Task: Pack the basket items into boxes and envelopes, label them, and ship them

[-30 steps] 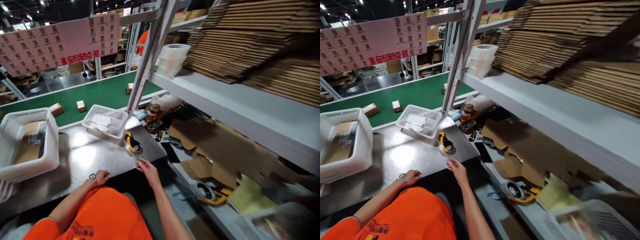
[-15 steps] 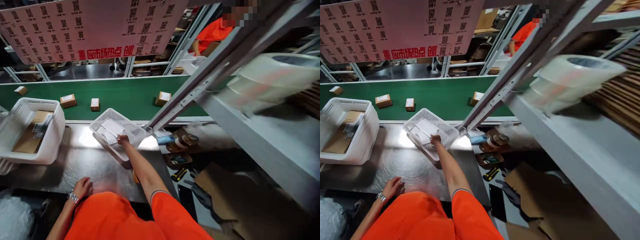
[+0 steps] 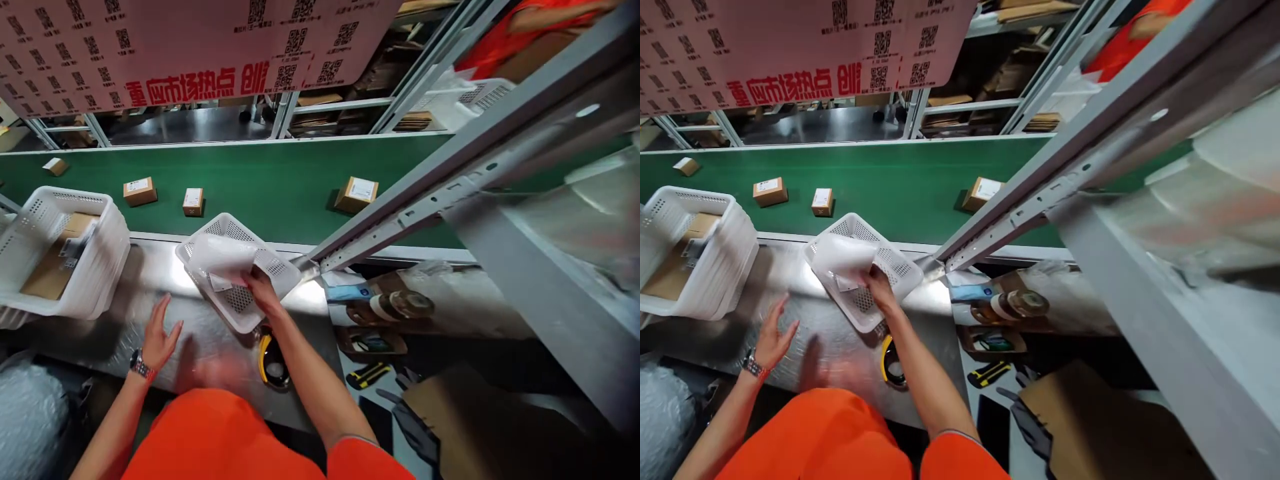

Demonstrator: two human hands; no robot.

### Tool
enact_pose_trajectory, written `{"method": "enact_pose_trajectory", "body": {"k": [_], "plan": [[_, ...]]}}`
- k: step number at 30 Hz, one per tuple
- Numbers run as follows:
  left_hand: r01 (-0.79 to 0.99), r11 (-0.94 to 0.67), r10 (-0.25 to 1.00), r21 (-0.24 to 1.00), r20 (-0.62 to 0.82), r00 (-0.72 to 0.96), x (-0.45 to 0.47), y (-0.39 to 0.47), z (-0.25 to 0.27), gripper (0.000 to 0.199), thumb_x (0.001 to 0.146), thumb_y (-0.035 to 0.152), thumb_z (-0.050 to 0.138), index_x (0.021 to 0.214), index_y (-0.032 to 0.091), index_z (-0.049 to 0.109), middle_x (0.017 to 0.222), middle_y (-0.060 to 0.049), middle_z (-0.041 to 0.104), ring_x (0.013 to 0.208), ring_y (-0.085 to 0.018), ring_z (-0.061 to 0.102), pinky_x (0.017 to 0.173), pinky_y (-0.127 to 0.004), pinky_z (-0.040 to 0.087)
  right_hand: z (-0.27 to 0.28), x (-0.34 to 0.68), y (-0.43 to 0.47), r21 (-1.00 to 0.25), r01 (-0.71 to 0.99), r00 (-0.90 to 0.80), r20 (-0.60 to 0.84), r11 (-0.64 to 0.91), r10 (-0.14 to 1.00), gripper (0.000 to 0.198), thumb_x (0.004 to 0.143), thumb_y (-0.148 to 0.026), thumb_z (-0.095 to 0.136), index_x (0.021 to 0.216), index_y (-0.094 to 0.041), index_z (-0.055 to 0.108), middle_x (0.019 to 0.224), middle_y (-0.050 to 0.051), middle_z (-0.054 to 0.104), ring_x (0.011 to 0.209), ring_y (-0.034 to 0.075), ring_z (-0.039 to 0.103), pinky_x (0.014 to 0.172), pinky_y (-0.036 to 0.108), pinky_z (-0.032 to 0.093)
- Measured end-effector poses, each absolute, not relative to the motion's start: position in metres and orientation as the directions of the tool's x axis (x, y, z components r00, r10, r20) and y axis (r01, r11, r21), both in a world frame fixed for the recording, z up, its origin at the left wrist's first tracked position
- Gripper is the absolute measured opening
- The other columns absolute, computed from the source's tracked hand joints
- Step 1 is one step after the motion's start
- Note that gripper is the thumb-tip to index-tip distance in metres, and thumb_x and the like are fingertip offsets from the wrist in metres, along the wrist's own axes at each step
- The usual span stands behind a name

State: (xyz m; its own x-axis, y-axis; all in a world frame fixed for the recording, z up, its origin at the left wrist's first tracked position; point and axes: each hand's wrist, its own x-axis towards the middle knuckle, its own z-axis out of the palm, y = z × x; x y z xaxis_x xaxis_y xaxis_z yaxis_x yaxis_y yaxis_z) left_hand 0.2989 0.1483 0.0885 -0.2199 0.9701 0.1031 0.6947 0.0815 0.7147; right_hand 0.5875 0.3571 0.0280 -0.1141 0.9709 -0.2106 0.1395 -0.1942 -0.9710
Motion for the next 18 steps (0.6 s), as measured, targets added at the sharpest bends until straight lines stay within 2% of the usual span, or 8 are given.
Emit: {"method": "enact_pose_trajectory", "body": {"k": [2, 3, 5, 7, 9, 12, 15, 18], "plan": [[0.743, 0.051, 0.945, 0.667, 0.208, -0.252, 0.297, 0.173, 0.109, 0.090, 0.096, 0.047, 0.079, 0.169, 0.011, 0.042, 0.177, -0.023, 0.044, 0.168, -0.036, 0.040, 0.137, -0.056, 0.038, 0.036, 0.596, 0.331, -0.976, 0.048, -0.381, -0.213, -0.211, 0.900, 0.048, 0.082, -0.063, 0.083, 0.102, -0.021, 0.074, 0.093, 0.005, 0.075, 0.089, 0.024, 0.069, 0.079, 0.033, 0.059], [0.749, 0.065, 0.948, 0.659, 0.194, -0.253, 0.294, 0.182, 0.113, 0.097, 0.089, 0.047, 0.087, 0.168, 0.010, 0.044, 0.176, -0.024, 0.046, 0.167, -0.039, 0.040, 0.137, -0.058, 0.037, 0.038, 0.598, 0.320, -0.970, 0.010, -0.503, -0.213, -0.241, 0.838, 0.052, 0.078, -0.066, 0.087, 0.100, -0.021, 0.075, 0.092, 0.004, 0.075, 0.088, 0.024, 0.068, 0.078, 0.033, 0.059], [0.712, 0.133, 0.981, 0.689, 0.009, -0.192, 0.287, 0.192, 0.107, 0.090, 0.079, 0.041, 0.095, 0.155, 0.011, 0.059, 0.160, -0.023, 0.065, 0.152, -0.041, 0.059, 0.130, -0.059, 0.047, 0.039, 0.596, 0.306, -0.953, -0.023, -0.638, -0.219, -0.303, 0.738, 0.056, 0.075, -0.071, 0.089, 0.097, -0.021, 0.074, 0.091, 0.003, 0.074, 0.085, 0.022, 0.067, 0.077, 0.032, 0.058], [0.617, 0.238, 0.967, 0.750, -0.242, -0.078, 0.279, 0.187, 0.086, 0.063, 0.077, 0.033, 0.092, 0.134, 0.015, 0.072, 0.133, -0.016, 0.081, 0.127, -0.037, 0.075, 0.116, -0.053, 0.059, 0.034, 0.591, 0.307, -0.948, 0.006, -0.641, -0.248, -0.319, 0.726, 0.056, 0.079, -0.073, 0.086, 0.098, -0.022, 0.074, 0.092, 0.003, 0.075, 0.086, 0.022, 0.069, 0.078, 0.033, 0.059], [0.507, 0.358, 0.925, 0.784, -0.373, -0.076, 0.270, 0.170, 0.055, 0.049, 0.081, 0.028, 0.085, 0.127, 0.015, 0.074, 0.121, -0.013, 0.085, 0.114, -0.033, 0.080, 0.106, -0.047, 0.065, 0.023, 0.585, 0.324, -0.957, 0.100, -0.568, -0.278, -0.271, 0.775, 0.050, 0.087, -0.069, 0.080, 0.105, -0.022, 0.076, 0.099, 0.006, 0.078, 0.093, 0.025, 0.072, 0.086, 0.037, 0.061], [0.354, 0.553, 0.825, 0.754, -0.438, -0.357, 0.262, 0.133, 0.009, 0.061, 0.091, 0.027, 0.075, 0.148, 0.011, 0.062, 0.120, -0.015, 0.084, 0.109, -0.031, 0.082, 0.098, -0.045, 0.067, 0.001, 0.574, 0.365, -0.898, 0.427, -0.329, -0.263, -0.106, 0.907, 0.054, 0.094, -0.053, 0.077, 0.135, -0.019, 0.073, 0.136, 0.016, 0.076, 0.128, 0.033, 0.070, 0.113, 0.048, 0.056], [0.299, 0.660, 0.701, 0.689, -0.421, -0.576, 0.264, 0.101, -0.027, 0.075, 0.094, 0.023, 0.071, 0.165, 0.011, 0.048, 0.130, -0.018, 0.081, 0.117, -0.031, 0.080, 0.102, -0.046, 0.066, -0.026, 0.558, 0.401, -0.638, 0.770, -0.223, -0.243, 0.018, 0.944, 0.104, 0.088, -0.054, 0.087, 0.170, -0.007, 0.044, 0.178, 0.030, 0.037, 0.170, 0.042, 0.030, 0.138, 0.053, 0.028], [0.413, 0.655, 0.711, 0.633, -0.333, -0.619, 0.276, 0.082, -0.052, 0.081, 0.087, 0.016, 0.074, 0.165, 0.013, 0.051, 0.144, -0.019, 0.073, 0.135, -0.034, 0.071, 0.117, -0.048, 0.058, -0.051, 0.538, 0.417, -0.398, 0.913, -0.250, -0.376, 0.088, 0.893, 0.152, 0.075, -0.071, 0.094, 0.181, -0.002, 0.009, 0.186, 0.035, -0.002, 0.175, 0.052, -0.006, 0.139, 0.065, 0.010]]}}
